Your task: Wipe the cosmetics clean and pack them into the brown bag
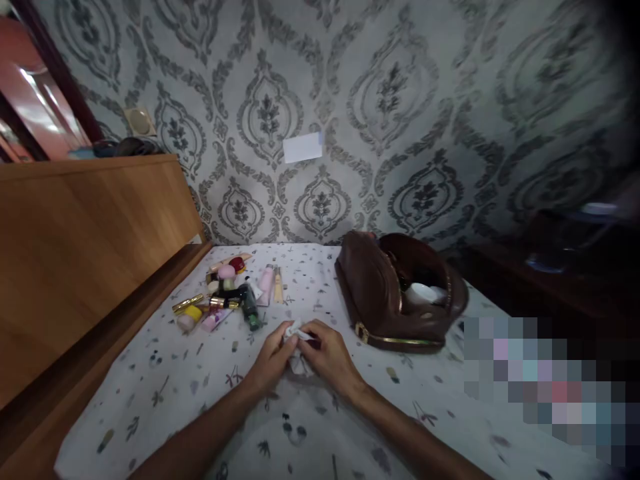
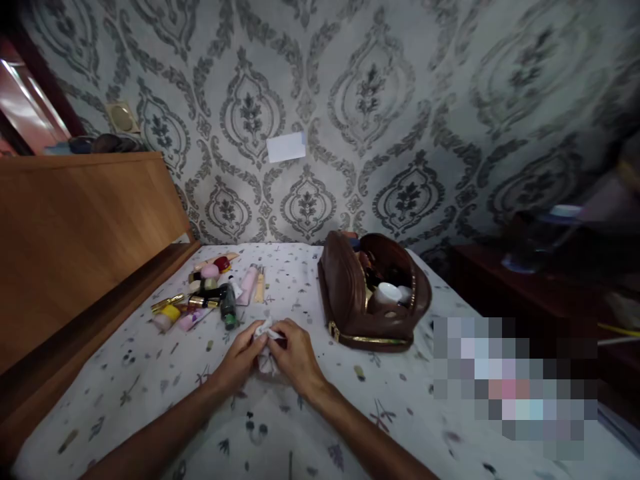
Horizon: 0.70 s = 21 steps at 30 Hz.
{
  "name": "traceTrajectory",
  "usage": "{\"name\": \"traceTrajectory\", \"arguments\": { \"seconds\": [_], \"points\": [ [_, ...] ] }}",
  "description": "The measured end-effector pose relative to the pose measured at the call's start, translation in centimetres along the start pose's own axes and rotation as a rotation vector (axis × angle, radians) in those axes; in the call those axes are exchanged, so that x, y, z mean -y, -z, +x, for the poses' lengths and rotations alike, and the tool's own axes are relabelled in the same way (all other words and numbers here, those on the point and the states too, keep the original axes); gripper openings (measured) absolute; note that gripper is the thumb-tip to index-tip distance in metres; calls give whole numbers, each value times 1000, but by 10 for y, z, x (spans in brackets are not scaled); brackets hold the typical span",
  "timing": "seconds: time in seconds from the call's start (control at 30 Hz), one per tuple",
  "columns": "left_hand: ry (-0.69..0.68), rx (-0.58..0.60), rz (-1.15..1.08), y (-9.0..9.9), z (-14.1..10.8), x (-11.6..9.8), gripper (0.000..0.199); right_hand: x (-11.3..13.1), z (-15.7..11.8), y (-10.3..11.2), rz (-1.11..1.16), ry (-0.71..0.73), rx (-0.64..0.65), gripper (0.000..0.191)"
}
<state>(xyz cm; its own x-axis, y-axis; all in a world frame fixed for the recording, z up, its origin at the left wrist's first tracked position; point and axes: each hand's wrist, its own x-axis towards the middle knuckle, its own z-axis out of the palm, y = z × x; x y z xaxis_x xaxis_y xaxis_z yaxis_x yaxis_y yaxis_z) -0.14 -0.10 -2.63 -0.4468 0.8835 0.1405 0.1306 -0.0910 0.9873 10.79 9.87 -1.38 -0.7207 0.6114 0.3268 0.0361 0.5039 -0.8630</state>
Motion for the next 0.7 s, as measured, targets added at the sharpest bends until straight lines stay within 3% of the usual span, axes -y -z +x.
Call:
{"name": "traceTrajectory", "arguments": {
  "seconds": [0.1, 0.2, 0.3, 0.47, 0.57, 0.7],
  "points": [
    [-34, 13, 44, 6, 3, 0, 24, -1, -11, -3, 8, 12, 37, 13],
    [33, -14, 41, 13, 8, 1, 13, -5, -22, -8, 39, -14, 21, 18],
    [94, -65, 38, 20, 11, 0, 11, -11, -29, -11, 59, -46, 12, 18],
    [50, -139, 117, 34, 21, -8, 13, -19, -30, -11, 111, -111, 50, 20],
    [17, -206, 192, 60, 44, -17, 14, -19, -29, -11, 135, -145, 44, 21],
    [-26, -426, 315, 121, 96, -35, 16, -17, -29, -10, 120, -137, 58, 20]
  ]
}}
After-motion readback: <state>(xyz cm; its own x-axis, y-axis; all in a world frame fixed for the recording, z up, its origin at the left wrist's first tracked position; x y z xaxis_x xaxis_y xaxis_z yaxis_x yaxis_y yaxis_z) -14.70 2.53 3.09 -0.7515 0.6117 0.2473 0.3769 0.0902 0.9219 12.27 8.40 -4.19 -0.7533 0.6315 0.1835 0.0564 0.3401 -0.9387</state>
